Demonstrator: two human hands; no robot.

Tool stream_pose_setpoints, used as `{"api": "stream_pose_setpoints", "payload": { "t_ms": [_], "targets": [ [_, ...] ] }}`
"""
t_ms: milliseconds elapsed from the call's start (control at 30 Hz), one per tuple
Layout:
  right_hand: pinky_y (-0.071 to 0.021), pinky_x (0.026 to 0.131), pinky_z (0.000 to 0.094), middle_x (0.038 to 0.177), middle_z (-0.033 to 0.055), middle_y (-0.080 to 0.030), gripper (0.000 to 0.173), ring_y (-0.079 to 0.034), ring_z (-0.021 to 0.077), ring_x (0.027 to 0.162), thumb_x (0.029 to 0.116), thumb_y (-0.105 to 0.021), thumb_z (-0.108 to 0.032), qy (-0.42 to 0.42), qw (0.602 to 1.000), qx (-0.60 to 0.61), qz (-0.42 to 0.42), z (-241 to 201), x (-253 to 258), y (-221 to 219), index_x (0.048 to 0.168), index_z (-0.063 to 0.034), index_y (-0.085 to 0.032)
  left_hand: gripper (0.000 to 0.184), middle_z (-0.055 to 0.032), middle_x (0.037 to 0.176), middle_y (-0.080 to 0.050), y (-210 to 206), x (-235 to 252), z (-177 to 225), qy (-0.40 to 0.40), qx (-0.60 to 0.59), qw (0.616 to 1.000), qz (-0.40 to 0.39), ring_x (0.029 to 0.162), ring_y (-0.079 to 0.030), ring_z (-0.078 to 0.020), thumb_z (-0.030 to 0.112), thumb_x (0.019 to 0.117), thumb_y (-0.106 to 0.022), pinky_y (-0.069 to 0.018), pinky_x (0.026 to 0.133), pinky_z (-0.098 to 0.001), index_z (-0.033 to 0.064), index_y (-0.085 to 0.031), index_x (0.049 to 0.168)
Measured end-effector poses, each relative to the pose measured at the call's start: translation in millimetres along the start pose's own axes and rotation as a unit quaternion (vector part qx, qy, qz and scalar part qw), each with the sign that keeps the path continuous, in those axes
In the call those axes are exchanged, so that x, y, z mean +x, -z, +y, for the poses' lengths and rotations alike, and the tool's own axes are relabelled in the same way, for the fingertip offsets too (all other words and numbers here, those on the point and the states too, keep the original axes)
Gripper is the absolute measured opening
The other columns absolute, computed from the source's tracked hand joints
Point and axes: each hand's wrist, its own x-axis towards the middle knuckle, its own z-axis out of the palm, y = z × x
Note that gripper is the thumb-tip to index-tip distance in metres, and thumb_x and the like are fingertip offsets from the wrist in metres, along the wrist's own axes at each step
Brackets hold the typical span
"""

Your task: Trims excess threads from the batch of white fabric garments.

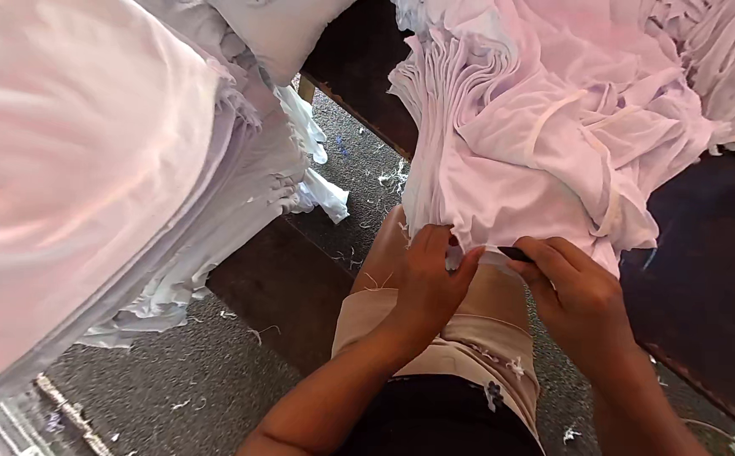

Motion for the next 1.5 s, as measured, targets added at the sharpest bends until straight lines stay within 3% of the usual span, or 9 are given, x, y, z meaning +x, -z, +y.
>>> {"api": "stream_pose_setpoints", "payload": {
  "t_ms": [133,200,500,867,1000,1100,1267,1433,1500],
  "targets": [
    [-0.0572,0.076,0.0365,0.093,0.018,-0.072,0.032,-0.071,0.0284,0.084,0.1052,-0.055,-0.025,0.007,1.0,0.001,-0.002,3,-15,-6,0.109,0.0014,-0.073,0.014,-0.0003,0.079,-0.066,20,2,16,0.256,-0.215,0.923,-0.191,0.067,-0.061,-0.0012,0.011,0.0992,-0.064,-0.0524,0.065,-0.0178,-0.0025,-0.065,0.098],
    [-0.0572,0.075,0.0378,0.092,0.0186,-0.072,0.033,-0.071,0.0301,0.083,0.1054,-0.054,-0.026,0.017,1.0,-0.007,-0.005,5,-22,-12,0.111,0.002,-0.072,0.013,0.0042,0.075,-0.066,30,-6,18,0.292,-0.262,0.896,-0.208,0.061,-0.059,0.0013,0.009,0.1007,-0.062,-0.0505,0.059,-0.0154,-0.0001,-0.066,0.093],
    [-0.0525,0.07,0.0368,0.087,0.0156,-0.071,0.022,-0.068,0.0288,0.078,0.1043,-0.058,-0.021,0.071,0.995,-0.049,0.043,1,-37,-33,0.103,-0.0018,-0.07,0.012,0.0072,0.075,-0.068,42,-38,19,0.197,-0.282,0.93,-0.132,0.066,-0.06,0.0064,0.004,0.0969,-0.062,-0.0515,0.063,-0.0111,-0.0017,-0.072,0.094],
    [-0.0544,0.069,0.0374,0.106,0.0206,-0.073,0.017,-0.068,0.0291,0.077,0.1,-0.061,-0.01,0.099,0.992,-0.013,0.071,10,2,-43,0.103,0.0008,-0.074,0.026,0.0027,0.086,-0.067,47,-24,2,0.146,-0.191,0.957,-0.16,0.079,-0.061,0.0046,0.017,0.1022,-0.058,-0.0514,0.075,-0.0136,-0.0001,-0.073,0.09],
    [-0.0589,0.079,0.047,0.108,0.0254,-0.072,0.021,-0.073,0.0376,0.091,0.0995,-0.062,-0.011,0.027,0.998,0.01,0.063,22,23,-32,0.108,0.0051,-0.072,0.031,-0.0131,0.104,-0.067,44,-14,-14,0.138,-0.047,0.986,-0.076,0.088,-0.064,-0.0135,0.024,0.0983,-0.064,-0.0533,0.078,-0.0278,-0.0034,-0.068,0.114],
    [-0.0585,0.086,0.0477,0.126,0.0277,-0.067,0.024,-0.072,0.0378,0.101,0.1008,-0.062,-0.012,-0.017,0.998,0.047,0.05,26,30,-30,0.112,0.0067,-0.071,0.043,-0.0094,0.109,-0.066,33,1,-12,0.227,-0.117,0.963,-0.087,0.085,-0.065,-0.0085,0.019,0.0977,-0.068,-0.0547,0.074,-0.0239,-0.0022,-0.056,0.133],
    [-0.0591,0.08,0.0441,0.12,0.0267,-0.068,0.023,-0.072,0.0355,0.096,0.1007,-0.062,-0.015,-0.007,0.998,0.056,0.039,22,17,-29,0.11,0.0041,-0.072,0.017,0.0005,0.078,-0.068,32,7,-9,0.295,-0.172,0.933,-0.111,0.063,-0.061,-0.0001,0.008,0.1,-0.064,-0.0511,0.061,-0.0162,-0.0034,-0.065,0.113],
    [-0.0582,0.072,0.0437,0.098,0.0222,-0.069,0.023,-0.07,0.0339,0.082,0.1005,-0.061,-0.016,0.058,0.998,0.014,-0.007,5,1,-33,0.106,0.0018,-0.074,0.011,0.0077,0.074,-0.067,58,-12,-14,0.25,-0.161,0.948,-0.114,0.062,-0.059,0.0046,0.008,0.099,-0.064,-0.0502,0.06,-0.0123,0.0014,-0.073,0.098],
    [-0.0556,0.067,0.042,0.101,0.0211,-0.072,0.022,-0.069,0.0333,0.079,0.1007,-0.061,-0.016,0.097,0.995,-0.03,-0.018,-5,0,-38,0.107,0.0003,-0.074,0.01,0.0079,0.074,-0.068,62,-19,-11,0.227,-0.173,0.953,-0.097,0.064,-0.06,0.0052,0.008,0.0974,-0.065,-0.0512,0.061,-0.0118,0.0014,-0.073,0.097]
  ]
}}
